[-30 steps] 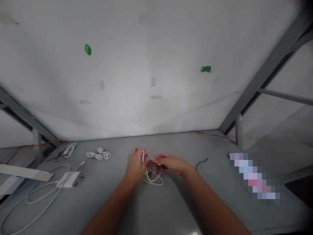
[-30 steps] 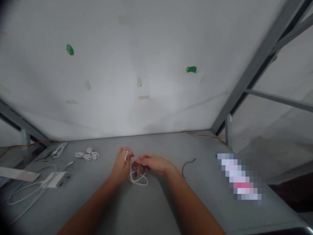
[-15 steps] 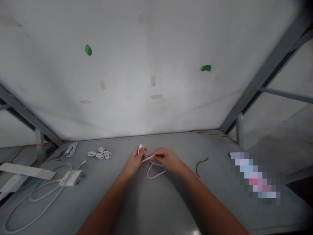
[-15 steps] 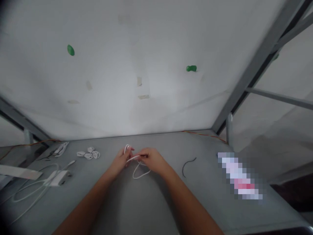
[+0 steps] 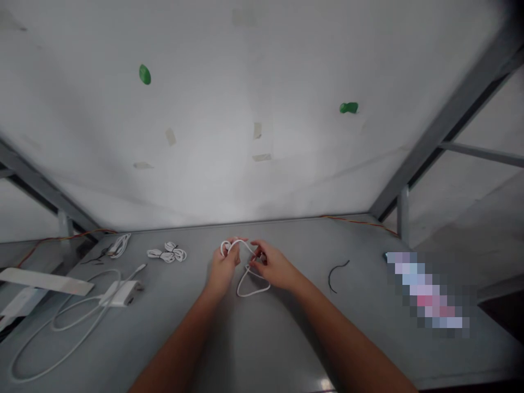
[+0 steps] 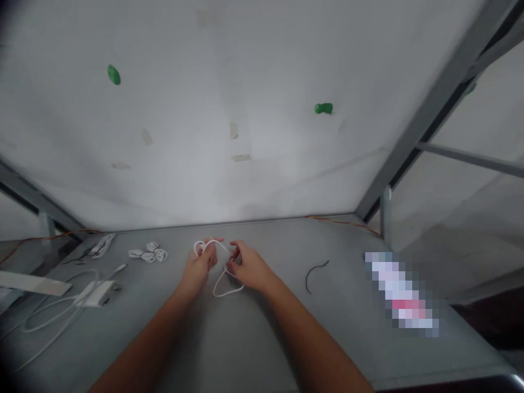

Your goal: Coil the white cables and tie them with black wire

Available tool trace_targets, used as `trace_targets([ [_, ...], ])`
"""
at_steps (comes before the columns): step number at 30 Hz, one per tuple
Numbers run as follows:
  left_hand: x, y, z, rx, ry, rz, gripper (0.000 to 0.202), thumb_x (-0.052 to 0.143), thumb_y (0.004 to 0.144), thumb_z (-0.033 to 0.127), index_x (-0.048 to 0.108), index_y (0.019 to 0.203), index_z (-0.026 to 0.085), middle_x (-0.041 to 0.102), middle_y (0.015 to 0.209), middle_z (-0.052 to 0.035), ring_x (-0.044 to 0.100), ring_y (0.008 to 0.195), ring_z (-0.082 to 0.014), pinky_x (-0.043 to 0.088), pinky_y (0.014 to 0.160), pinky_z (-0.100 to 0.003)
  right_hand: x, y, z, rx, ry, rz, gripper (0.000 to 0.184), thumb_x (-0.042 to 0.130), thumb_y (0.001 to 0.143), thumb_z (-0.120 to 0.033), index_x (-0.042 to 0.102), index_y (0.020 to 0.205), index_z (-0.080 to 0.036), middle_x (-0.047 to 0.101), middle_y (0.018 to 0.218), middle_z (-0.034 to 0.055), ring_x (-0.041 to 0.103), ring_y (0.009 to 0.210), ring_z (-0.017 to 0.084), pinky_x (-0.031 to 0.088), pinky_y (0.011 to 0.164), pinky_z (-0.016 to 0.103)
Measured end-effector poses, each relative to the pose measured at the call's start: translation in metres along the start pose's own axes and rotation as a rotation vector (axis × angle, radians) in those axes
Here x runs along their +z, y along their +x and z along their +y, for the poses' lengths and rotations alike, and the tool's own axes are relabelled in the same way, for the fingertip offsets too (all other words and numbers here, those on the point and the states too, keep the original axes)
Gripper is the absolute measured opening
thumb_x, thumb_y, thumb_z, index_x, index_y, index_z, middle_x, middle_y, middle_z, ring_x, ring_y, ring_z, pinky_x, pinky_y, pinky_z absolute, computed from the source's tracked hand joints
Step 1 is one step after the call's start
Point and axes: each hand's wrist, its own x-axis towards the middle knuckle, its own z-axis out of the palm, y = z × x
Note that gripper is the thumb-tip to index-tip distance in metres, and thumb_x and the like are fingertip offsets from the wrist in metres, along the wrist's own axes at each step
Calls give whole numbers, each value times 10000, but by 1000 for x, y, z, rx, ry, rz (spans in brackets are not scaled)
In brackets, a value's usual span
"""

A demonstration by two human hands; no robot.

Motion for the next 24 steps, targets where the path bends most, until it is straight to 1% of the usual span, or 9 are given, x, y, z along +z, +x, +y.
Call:
trace_targets([
  [3,-5,5,4,-59,-354,73,346,745,835,501,710,969,183,654,797,-8,579,641,-112,474,580,-225,0,0,0,3,-38,-122,179,655,859,-156,737,1018,-173,675,808,-1,547,690,127,402,642,246],
  [6,-10,7,9,-188,-603,43,238,777,822,351,694,974,188,733,1036,-67,694,939,-188,561,852,-323,-3,-2,-3,2,-31,-290,169,684,885,-224,746,1038,-188,636,762,-17,525,671,123,397,636,242],
  [8,-13,8,9,-232,-657,29,241,786,801,293,687,993,186,733,934,-54,704,943,-206,550,898,-358,-3,-5,-6,-84,-40,-438,229,757,849,-272,750,1067,-204,634,821,-13,541,716,131,413,668,248],
  [11,-16,12,4,-130,-551,78,221,758,805,312,682,966,181,662,743,6,679,789,-171,523,849,-322,-1,-11,-10,-242,-167,-570,346,895,690,-239,758,1007,-208,609,893,-6,552,803,152,415,721,257],
  [13,-18,16,1,-26,-393,128,195,718,815,353,670,912,191,608,674,35,651,729,-163,500,821,-307,0,-14,-15,-273,-229,-531,256,880,703,-196,751,924,-199,583,852,-13,534,788,148,392,711,255],
  [15,-20,18,-2,43,-225,157,172,685,812,363,645,864,205,586,663,46,643,726,-166,480,810,-301,-2,-15,-20,-261,-177,-455,75,795,830,-238,735,840,-194,567,809,-16,515,735,132,371,684,254],
  [18,-19,16,-2,13,-115,93,178,645,803,372,607,868,211,577,660,52,643,695,-172,470,757,-297,-10,-12,-25,-241,-17,-231,310,638,971,-404,714,759,-190,564,820,1,506,712,129,368,676,263],
  [21,-13,10,0,-118,-155,-34,291,628,811,438,569,990,216,556,625,72,604,570,-164,437,609,-279,-17,-4,-19,-175,105,78,450,548,979,-547,690,742,-191,563,753,12,507,705,151,366,663,275],
  [24,-3,3,2,-188,-266,-99,387,632,821,481,516,1093,231,538,632,91,511,464,-132,346,488,-250,-12,6,-3,-3,268,256,555,492,936,-696,665,761,-199,587,651,11,471,595,149,343,585,277],
])
